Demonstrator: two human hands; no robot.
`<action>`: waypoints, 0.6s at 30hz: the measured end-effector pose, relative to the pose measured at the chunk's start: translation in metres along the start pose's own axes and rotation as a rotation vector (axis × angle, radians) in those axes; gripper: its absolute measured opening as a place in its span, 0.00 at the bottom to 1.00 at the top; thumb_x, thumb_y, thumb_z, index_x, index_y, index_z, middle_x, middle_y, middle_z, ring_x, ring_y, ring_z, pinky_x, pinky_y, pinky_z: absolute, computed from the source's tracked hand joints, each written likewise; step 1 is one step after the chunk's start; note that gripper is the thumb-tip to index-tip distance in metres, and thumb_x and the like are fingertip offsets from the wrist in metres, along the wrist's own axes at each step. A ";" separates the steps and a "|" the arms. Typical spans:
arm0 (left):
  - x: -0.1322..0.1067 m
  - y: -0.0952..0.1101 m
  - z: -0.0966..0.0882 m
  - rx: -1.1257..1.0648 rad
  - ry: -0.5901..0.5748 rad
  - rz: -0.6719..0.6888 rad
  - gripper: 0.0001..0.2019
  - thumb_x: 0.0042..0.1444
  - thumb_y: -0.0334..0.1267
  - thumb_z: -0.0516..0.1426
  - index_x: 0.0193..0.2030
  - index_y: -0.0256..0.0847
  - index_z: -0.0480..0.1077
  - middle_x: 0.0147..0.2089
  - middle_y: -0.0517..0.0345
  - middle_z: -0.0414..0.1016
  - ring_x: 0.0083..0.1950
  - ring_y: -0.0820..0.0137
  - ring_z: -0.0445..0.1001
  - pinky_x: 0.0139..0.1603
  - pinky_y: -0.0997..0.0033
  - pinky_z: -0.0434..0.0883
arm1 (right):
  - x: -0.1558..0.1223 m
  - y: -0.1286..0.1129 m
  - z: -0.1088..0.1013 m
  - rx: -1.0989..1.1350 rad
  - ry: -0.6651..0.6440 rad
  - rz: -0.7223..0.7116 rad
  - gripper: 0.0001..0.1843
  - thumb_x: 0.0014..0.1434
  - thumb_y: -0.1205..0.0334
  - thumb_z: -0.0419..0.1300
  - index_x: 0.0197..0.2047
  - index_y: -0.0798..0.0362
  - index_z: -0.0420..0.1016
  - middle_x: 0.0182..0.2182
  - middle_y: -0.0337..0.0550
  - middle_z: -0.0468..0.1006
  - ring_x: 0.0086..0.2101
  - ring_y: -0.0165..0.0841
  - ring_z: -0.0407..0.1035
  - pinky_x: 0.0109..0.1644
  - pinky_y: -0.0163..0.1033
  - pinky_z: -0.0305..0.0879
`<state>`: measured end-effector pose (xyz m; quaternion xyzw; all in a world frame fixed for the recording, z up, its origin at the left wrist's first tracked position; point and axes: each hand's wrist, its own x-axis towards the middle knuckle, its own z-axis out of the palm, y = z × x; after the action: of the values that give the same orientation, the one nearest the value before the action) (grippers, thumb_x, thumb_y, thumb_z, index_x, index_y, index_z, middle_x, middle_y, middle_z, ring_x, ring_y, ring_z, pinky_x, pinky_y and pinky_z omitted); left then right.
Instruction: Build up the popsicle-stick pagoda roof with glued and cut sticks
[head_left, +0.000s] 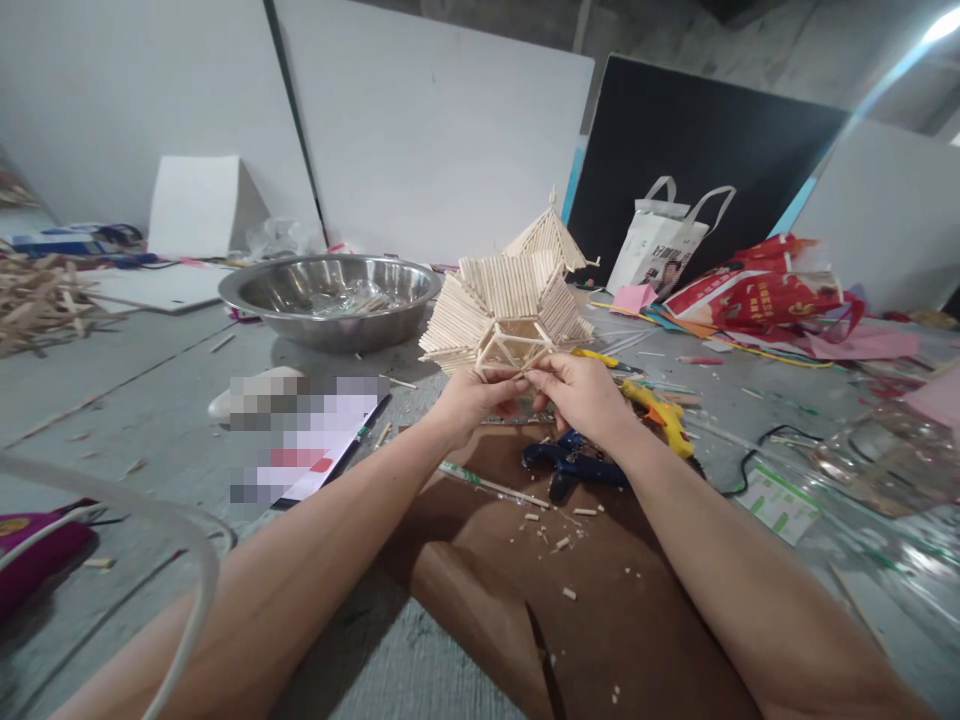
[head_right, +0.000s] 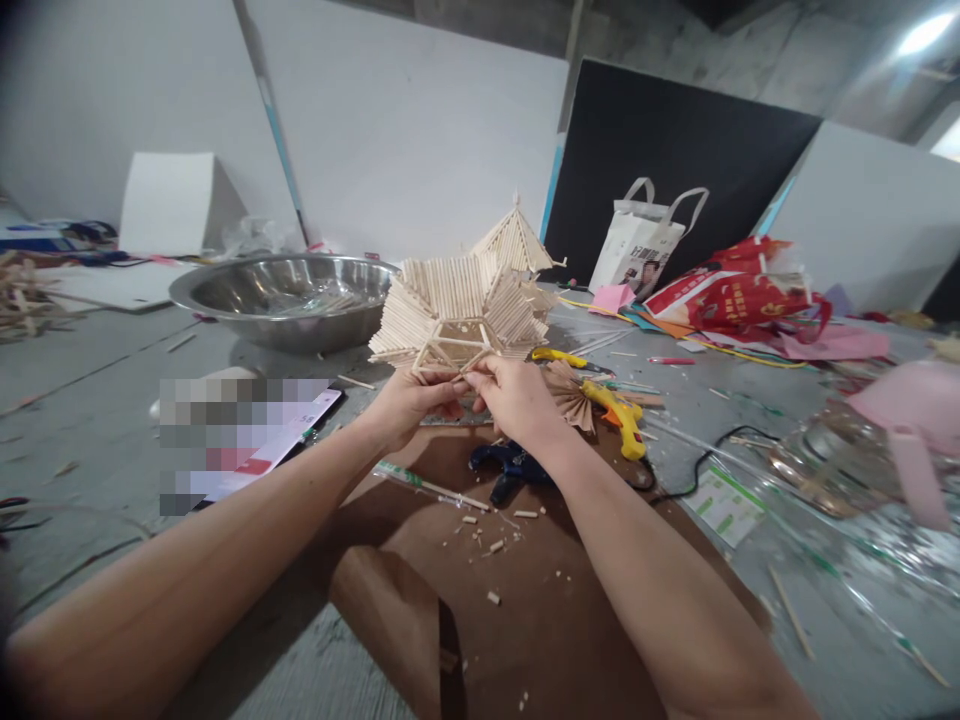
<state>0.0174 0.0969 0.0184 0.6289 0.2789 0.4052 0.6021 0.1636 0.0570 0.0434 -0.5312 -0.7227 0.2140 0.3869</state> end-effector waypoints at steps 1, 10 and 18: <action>0.000 0.000 0.000 -0.001 0.002 0.001 0.11 0.42 0.37 0.58 0.34 0.35 0.72 0.27 0.58 0.72 0.22 0.80 0.65 0.25 0.78 0.62 | 0.000 0.000 0.000 0.000 0.006 0.003 0.11 0.53 0.57 0.50 0.33 0.54 0.69 0.17 0.37 0.72 0.09 0.23 0.60 0.11 0.27 0.55; -0.001 0.002 0.001 0.012 -0.006 0.002 0.11 0.42 0.37 0.58 0.34 0.34 0.72 0.26 0.58 0.71 0.22 0.80 0.64 0.24 0.78 0.63 | 0.000 -0.005 -0.001 0.029 -0.025 0.048 0.11 0.53 0.58 0.50 0.31 0.55 0.69 0.19 0.37 0.73 0.09 0.22 0.60 0.11 0.26 0.54; -0.001 0.001 0.002 0.008 0.006 0.005 0.10 0.42 0.36 0.58 0.33 0.35 0.73 0.25 0.59 0.72 0.22 0.80 0.64 0.25 0.78 0.62 | 0.001 -0.004 0.003 0.046 0.042 0.084 0.11 0.51 0.57 0.51 0.32 0.55 0.70 0.17 0.37 0.72 0.08 0.21 0.58 0.10 0.26 0.52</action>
<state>0.0191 0.0950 0.0191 0.6309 0.2809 0.4074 0.5976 0.1584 0.0563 0.0447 -0.5565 -0.6863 0.2356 0.4047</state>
